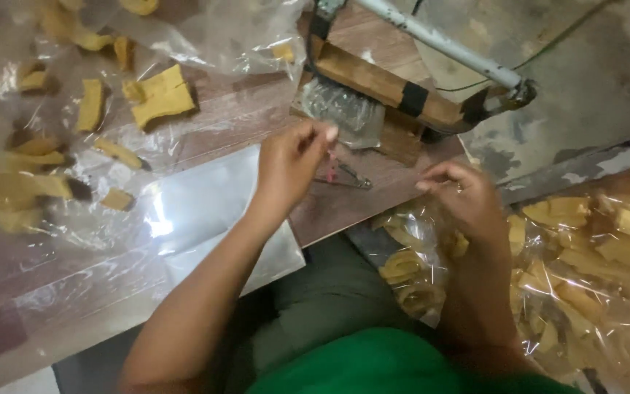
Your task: Trimming pieces of dried food with small nippers and placing them into plastic bags for packaging.
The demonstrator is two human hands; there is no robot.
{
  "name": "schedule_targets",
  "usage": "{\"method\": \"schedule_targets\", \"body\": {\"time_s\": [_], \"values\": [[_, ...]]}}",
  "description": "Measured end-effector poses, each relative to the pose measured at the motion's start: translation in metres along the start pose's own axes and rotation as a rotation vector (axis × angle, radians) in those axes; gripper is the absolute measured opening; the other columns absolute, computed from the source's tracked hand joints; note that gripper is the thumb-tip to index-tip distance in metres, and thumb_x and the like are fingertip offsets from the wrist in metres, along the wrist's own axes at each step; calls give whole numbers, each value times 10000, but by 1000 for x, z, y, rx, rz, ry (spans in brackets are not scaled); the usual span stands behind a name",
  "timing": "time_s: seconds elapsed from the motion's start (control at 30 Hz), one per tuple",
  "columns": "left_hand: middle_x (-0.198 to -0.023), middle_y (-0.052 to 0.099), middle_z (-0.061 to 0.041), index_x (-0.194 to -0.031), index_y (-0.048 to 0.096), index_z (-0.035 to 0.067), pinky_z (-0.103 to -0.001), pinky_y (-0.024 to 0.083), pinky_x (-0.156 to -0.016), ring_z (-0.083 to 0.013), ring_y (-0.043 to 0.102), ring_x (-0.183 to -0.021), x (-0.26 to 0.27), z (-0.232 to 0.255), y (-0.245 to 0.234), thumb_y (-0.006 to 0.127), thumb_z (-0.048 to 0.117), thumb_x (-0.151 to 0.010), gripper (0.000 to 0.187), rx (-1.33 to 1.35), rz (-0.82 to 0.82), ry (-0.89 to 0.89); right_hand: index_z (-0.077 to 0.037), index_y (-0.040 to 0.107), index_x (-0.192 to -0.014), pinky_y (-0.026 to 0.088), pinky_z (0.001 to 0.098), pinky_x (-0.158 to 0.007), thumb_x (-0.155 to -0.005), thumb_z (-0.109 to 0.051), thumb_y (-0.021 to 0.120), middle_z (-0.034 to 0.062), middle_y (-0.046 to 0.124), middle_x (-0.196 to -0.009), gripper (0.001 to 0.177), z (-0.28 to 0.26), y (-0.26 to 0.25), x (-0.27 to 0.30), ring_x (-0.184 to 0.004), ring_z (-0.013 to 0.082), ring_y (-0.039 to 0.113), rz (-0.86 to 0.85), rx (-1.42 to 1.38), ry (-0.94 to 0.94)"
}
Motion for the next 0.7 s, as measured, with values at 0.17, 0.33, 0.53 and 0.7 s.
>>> {"method": "schedule_targets", "body": {"time_s": [0.17,0.33,0.53,0.7], "values": [[-740,743,-36,-995,771,152,-305,593,-542,-159,706,-623,-60,-10,46,700,287,-941,161,301,31,-69,-113,614,-1144,558,196,-690,-1033,-45,713,5,686,-892,164,2,-15,-13,-710,84,658,614,-354,72],[-787,692,-56,-1053,728,-14,-210,590,-545,-99,618,-572,-91,18,56,622,186,-954,247,645,-106,-344,-62,448,-1386,468,228,-692,-1073,137,593,79,611,-895,398,-25,-26,-15,-734,125,552,799,-394,-140],[-765,661,-42,-1032,727,2,-212,525,-493,-117,634,-522,-100,14,65,650,206,-929,242,677,-127,-470,-58,408,-1406,429,226,-590,-1111,210,604,184,708,-954,444,-23,-41,-24,-679,166,579,835,-267,-205],[-853,689,-76,-1084,729,-17,-216,528,-521,-121,599,-535,-103,16,65,638,191,-931,274,738,-142,-504,-39,402,-1405,457,242,-665,-1113,181,618,161,644,-1041,425,-20,-44,-30,-813,200,648,816,-220,-228]]}}
Point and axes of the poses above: each hand's wrist, its own x-axis away from the middle knuckle, its own y-axis out of the palm, z = x × y, the point moved 1 cm from there along -x, towards the middle knuckle
